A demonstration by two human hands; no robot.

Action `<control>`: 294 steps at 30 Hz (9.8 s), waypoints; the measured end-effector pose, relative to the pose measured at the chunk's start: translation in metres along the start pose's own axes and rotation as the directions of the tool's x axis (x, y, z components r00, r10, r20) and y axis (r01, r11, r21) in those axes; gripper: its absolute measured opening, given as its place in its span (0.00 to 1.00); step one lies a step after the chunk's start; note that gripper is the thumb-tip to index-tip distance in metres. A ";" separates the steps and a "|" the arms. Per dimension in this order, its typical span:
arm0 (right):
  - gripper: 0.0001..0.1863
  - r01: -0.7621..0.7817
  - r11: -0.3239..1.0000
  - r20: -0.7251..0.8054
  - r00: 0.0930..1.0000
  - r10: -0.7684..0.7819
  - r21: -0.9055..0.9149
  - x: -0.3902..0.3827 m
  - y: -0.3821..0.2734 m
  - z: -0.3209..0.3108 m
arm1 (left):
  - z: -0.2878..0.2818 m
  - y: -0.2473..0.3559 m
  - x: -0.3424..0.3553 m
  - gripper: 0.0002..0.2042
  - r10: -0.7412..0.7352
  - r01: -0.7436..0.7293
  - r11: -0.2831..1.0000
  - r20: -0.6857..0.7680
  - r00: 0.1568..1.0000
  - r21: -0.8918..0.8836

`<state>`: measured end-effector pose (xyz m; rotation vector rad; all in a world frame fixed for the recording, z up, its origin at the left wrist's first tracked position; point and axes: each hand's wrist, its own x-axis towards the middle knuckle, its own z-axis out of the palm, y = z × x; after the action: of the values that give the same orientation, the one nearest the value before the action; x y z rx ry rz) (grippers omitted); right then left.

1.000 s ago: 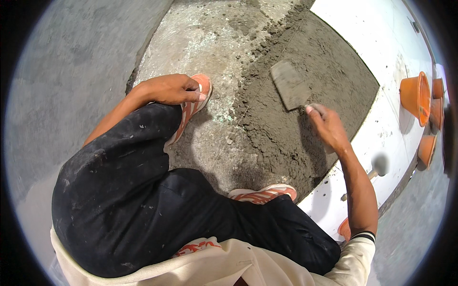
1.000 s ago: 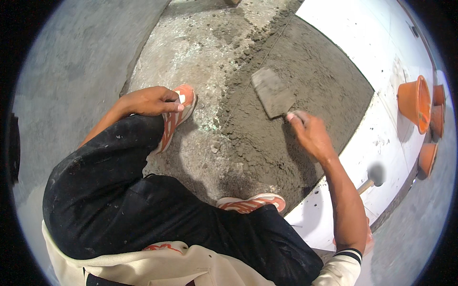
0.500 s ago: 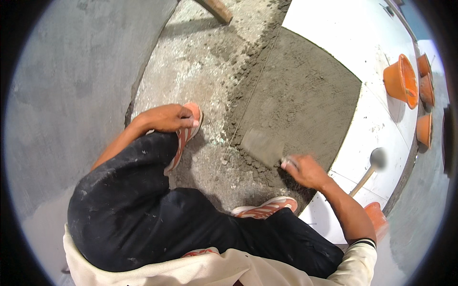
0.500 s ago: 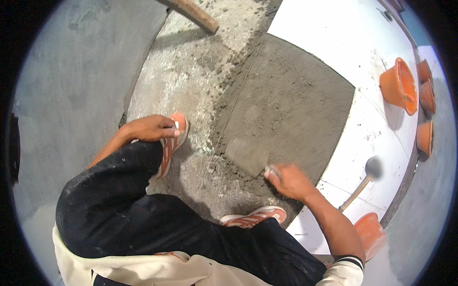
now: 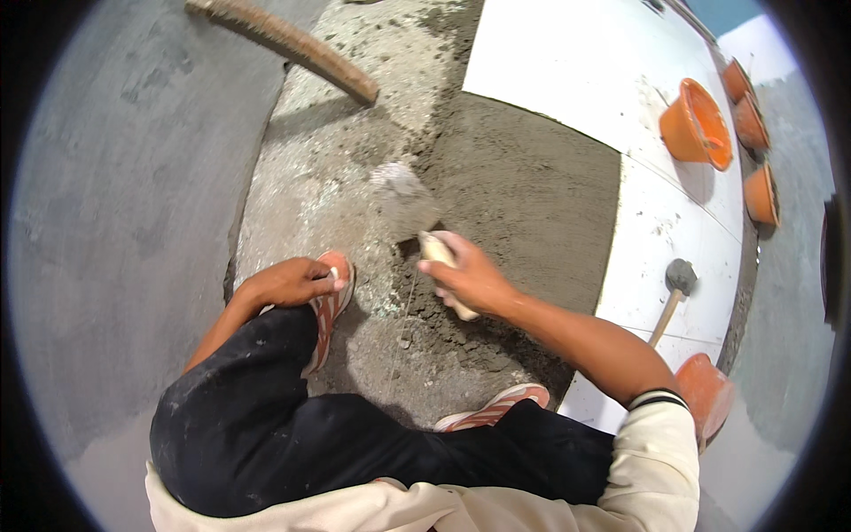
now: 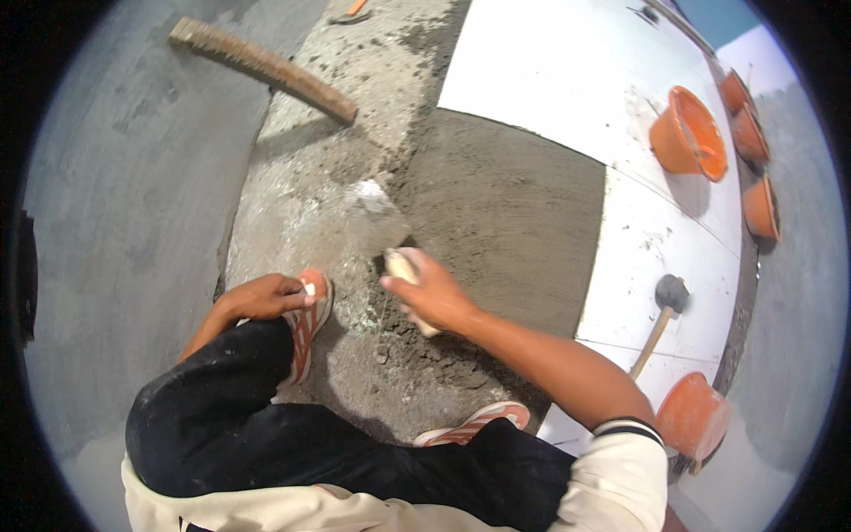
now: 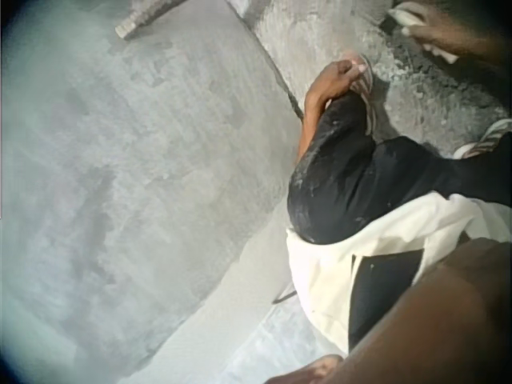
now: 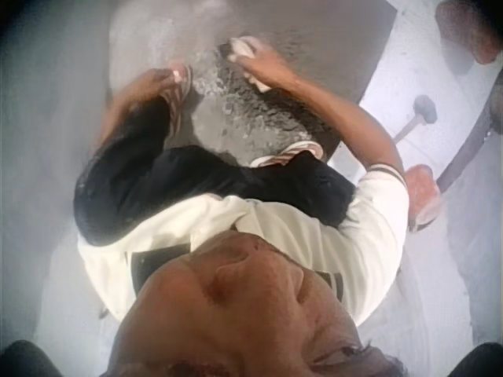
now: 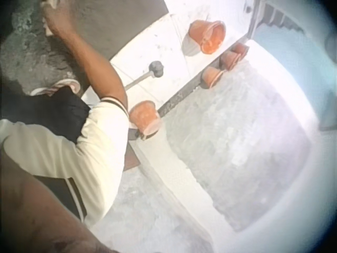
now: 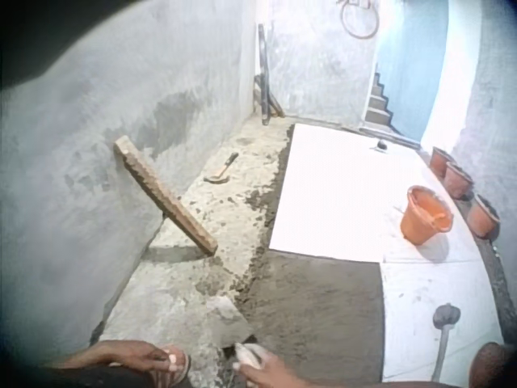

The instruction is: The person spreads cement on the floor using a trowel and a wooden plank, then scoops cement from a bucket and spreads it onto a tile. The person is preparing the floor and tile for installation.

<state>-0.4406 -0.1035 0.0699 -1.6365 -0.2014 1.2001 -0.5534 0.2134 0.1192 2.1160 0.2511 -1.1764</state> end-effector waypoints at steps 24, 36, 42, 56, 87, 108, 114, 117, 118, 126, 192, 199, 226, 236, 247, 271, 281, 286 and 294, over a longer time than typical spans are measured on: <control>0.37 0.251 0.965 -0.289 0.931 -0.222 0.069 0.092 0.005 0.097 | 0.000 0.002 0.007 0.26 -0.074 0.075 0.997 0.058 0.996 -0.022; 0.34 0.318 0.948 -0.408 0.861 -0.303 -0.035 0.082 0.006 0.054 | 0.000 0.003 0.009 0.27 -0.024 0.023 0.999 0.033 0.999 0.036; 0.33 0.315 0.948 -0.422 0.866 -0.270 0.040 0.070 0.007 0.035 | -0.002 -0.002 0.013 0.29 0.011 -0.021 0.994 0.098 0.995 0.103; 0.34 0.340 0.940 -0.414 0.855 -0.314 -0.010 0.061 0.011 0.048 | -0.004 -0.008 0.005 0.28 0.024 -0.024 1.000 0.034 0.999 -0.006; 0.26 0.167 0.707 -0.267 0.847 -0.460 -0.687 -0.031 -0.002 -0.117 | -0.001 -0.008 0.016 0.29 0.140 -0.142 0.989 0.065 0.988 0.029; 0.28 0.424 0.806 0.102 0.901 -0.422 -0.413 0.122 -0.017 0.113 | -0.004 -0.044 0.032 0.30 0.052 -0.065 0.994 0.149 0.988 0.084; 0.19 0.490 0.758 0.168 0.868 -0.467 -0.430 0.088 -0.017 0.070 | 0.015 -0.083 0.024 0.27 -0.059 0.020 0.963 0.138 0.989 0.270; 0.16 0.550 0.757 0.175 0.834 -0.524 -0.354 0.078 -0.028 0.050 | 0.041 -0.088 0.044 0.26 -0.051 0.016 0.968 0.135 0.990 0.249; 0.16 0.548 0.772 0.160 0.835 -0.526 -0.321 0.071 -0.032 0.042 | 0.051 -0.085 0.056 0.26 -0.036 0.007 0.975 0.128 0.991 0.222; 0.13 0.421 0.869 -0.099 0.884 -0.457 -0.258 -0.046 -0.039 -0.019 | 0.070 -0.073 0.089 0.24 -0.004 -0.005 0.995 0.096 0.995 0.098; 0.22 0.296 0.567 -0.621 0.559 0.550 0.769 -0.721 -0.109 0.301 | 0.022 0.489 -0.445 0.40 0.131 -0.309 0.849 0.396 0.909 0.429; 0.20 0.266 0.390 -0.472 0.485 0.736 0.881 -0.777 -0.161 0.286 | 0.004 0.529 -0.434 0.33 0.068 -0.358 0.801 0.521 0.851 0.479; 0.26 0.189 0.580 -0.583 -0.047 0.811 0.792 -0.864 -0.136 0.159 | 0.070 0.603 -0.344 0.26 0.111 -0.341 0.883 0.564 0.818 0.322; 0.27 -0.003 0.669 -0.627 -0.354 0.694 0.743 -0.948 0.135 -0.047 | 0.185 0.629 -0.323 0.24 0.140 -0.276 0.790 0.278 0.950 0.548; 0.27 -0.178 0.493 -0.465 -0.691 0.554 0.852 -1.003 0.405 -0.227 | 0.289 0.683 -0.399 0.18 -0.184 0.212 0.798 -0.106 0.977 0.564; 0.16 -0.482 0.317 -0.577 -0.675 0.460 0.817 -0.986 0.438 -0.251 | 0.324 0.644 -0.396 0.15 -0.311 0.324 0.850 -0.101 0.945 0.416; 0.22 -0.042 0.528 -0.462 -0.547 0.698 0.848 -0.971 0.450 -0.261 | 0.343 0.666 -0.377 0.15 -0.434 0.447 0.744 -0.149 0.888 0.497; 0.20 0.148 0.658 -0.473 -0.581 0.662 0.739 -0.989 0.382 -0.228 | 0.360 0.682 -0.321 0.16 -0.188 0.144 0.813 0.021 0.982 0.564; 0.25 0.155 0.532 -0.392 -0.514 0.763 0.833 -1.061 0.117 -0.210 | 0.515 0.761 -0.112 0.27 0.169 -0.281 0.930 0.402 0.900 0.238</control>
<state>-0.8386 -0.9664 0.5993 -1.4478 2.1052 -0.2928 -0.6042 -0.6695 0.3934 2.0357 -0.3605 -1.5140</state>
